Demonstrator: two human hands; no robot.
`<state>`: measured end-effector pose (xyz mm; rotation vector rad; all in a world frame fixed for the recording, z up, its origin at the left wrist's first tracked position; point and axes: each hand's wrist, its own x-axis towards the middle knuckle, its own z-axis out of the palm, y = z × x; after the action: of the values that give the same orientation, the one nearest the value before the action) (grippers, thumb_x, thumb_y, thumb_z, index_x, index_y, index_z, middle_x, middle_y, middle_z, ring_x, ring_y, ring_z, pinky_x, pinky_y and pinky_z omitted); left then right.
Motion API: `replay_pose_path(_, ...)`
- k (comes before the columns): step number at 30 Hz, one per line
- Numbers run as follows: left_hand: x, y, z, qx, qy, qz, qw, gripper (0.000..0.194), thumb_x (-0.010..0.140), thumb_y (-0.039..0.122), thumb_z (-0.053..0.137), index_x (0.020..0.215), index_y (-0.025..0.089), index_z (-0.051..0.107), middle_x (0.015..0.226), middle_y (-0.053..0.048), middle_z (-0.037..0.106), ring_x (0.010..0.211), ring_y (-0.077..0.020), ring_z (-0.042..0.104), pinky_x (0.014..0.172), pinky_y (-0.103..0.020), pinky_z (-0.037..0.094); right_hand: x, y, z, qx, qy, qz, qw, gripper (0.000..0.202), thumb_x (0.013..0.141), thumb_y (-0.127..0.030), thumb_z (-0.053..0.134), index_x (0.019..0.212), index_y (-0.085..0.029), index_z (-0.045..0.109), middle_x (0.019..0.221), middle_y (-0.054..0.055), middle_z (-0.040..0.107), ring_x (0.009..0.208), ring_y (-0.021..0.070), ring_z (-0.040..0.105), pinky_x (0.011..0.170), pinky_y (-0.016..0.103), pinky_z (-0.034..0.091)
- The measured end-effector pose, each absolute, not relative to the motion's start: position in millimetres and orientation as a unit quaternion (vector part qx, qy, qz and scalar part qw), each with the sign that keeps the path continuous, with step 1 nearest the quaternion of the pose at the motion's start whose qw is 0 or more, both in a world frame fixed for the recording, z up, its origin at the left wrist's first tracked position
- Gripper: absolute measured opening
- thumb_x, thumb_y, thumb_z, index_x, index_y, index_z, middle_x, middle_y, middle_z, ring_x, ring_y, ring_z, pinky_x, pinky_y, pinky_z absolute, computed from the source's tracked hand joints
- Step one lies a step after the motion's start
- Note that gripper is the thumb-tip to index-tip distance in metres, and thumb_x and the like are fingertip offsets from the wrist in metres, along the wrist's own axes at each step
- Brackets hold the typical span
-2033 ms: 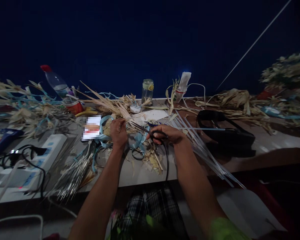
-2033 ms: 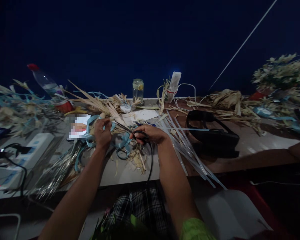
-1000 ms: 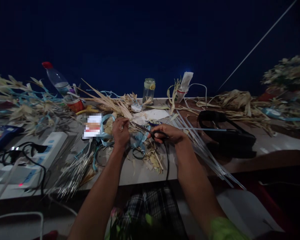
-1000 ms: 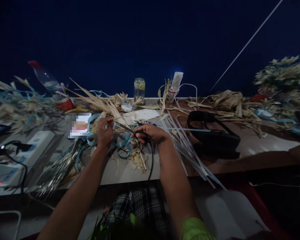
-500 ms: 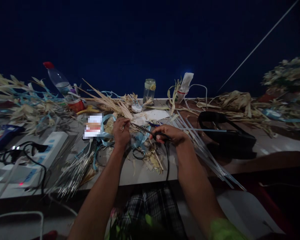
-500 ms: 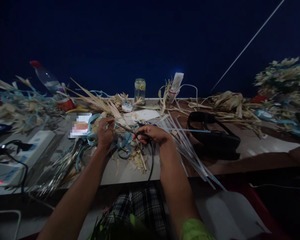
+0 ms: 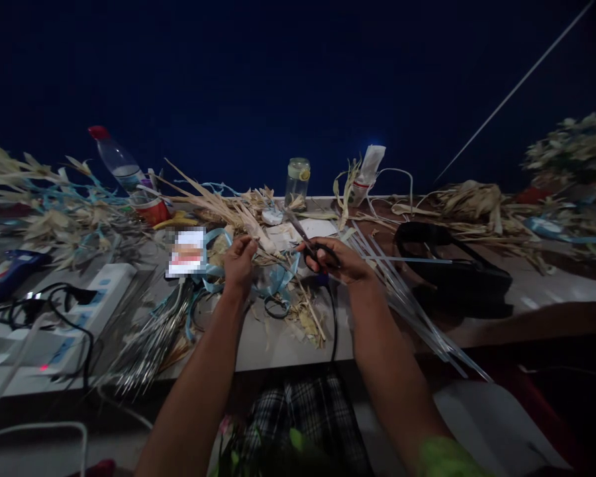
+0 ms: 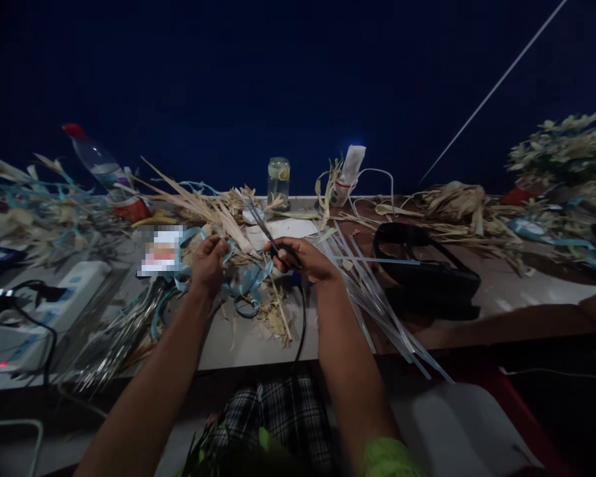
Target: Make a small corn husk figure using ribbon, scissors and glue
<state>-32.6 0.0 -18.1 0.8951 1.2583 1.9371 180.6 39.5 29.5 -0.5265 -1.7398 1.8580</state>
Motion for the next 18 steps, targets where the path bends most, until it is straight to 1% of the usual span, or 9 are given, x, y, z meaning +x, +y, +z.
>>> replay_pose_path(2,-32,0,-16,0.338,0.48,0.74,0.328,0.017,0.063,0.029,0.066,0.072,0.016,0.06,0.068,0.0,0.059,0.075,-0.0118,0.055,0.073,-0.024,0.041,177,40,28,-0.199,-0.649,0.689,0.254,0.045,0.071,-0.045,0.059,0.103,-0.013,0.057,0.06,-0.002,0.05,0.052,0.0073,0.038,0.047,0.021,0.026)
replay_pose_path(4,-31,-1,-15,0.333,0.483,0.739,0.33,0.018,0.062,0.028,0.067,0.072,0.016,0.059,0.069,0.0,0.06,0.072,-0.0108,0.055,0.071,-0.023,0.041,174,39,27,-0.201,-0.648,0.689,0.255,0.043,0.072,-0.043,0.059,0.103,-0.013,0.057,0.061,-0.002,0.051,0.054,0.0074,0.041,0.05,0.021,0.029)
replay_pose_path(7,-29,-2,-14,0.33,0.484,0.737,0.337,0.018,0.062,0.029,0.067,0.073,0.016,0.06,0.069,0.0,0.06,0.066,-0.0093,0.053,0.069,-0.023,0.041,168,37,28,-0.228,-0.645,0.675,0.278,0.041,0.073,-0.042,0.059,0.103,-0.014,0.057,0.062,-0.003,0.051,0.055,0.0071,0.042,0.051,0.021,0.031)
replay_pose_path(10,-29,-2,-16,0.339,0.483,0.737,0.33,0.02,0.064,0.031,0.067,0.075,0.016,0.062,0.068,0.0,0.06,0.064,-0.0095,0.053,0.067,-0.023,0.042,160,36,28,-0.266,-0.651,0.643,0.302,0.038,0.073,-0.04,0.06,0.101,-0.015,0.057,0.062,-0.003,0.051,0.055,0.0071,0.044,0.053,0.021,0.033)
replay_pose_path(14,-29,-1,-18,0.328,0.473,0.746,0.336,0.022,0.062,0.029,0.069,0.078,0.016,0.063,0.072,0.001,0.061,0.063,-0.0082,0.052,0.065,-0.022,0.041,149,39,20,-0.318,-0.674,0.59,0.31,0.037,0.071,-0.037,0.06,0.099,-0.013,0.057,0.058,-0.004,0.051,0.054,0.0075,0.045,0.054,0.022,0.036)
replay_pose_path(18,-28,-2,-16,0.318,0.475,0.744,0.347,0.024,0.06,0.029,0.069,0.079,0.016,0.062,0.07,0.001,0.059,0.062,-0.0083,0.051,0.065,-0.022,0.041,141,48,3,-0.368,-0.723,0.482,0.332,0.035,0.07,-0.036,0.059,0.097,-0.013,0.059,0.058,-0.004,0.052,0.053,0.0085,0.047,0.054,0.022,0.039)
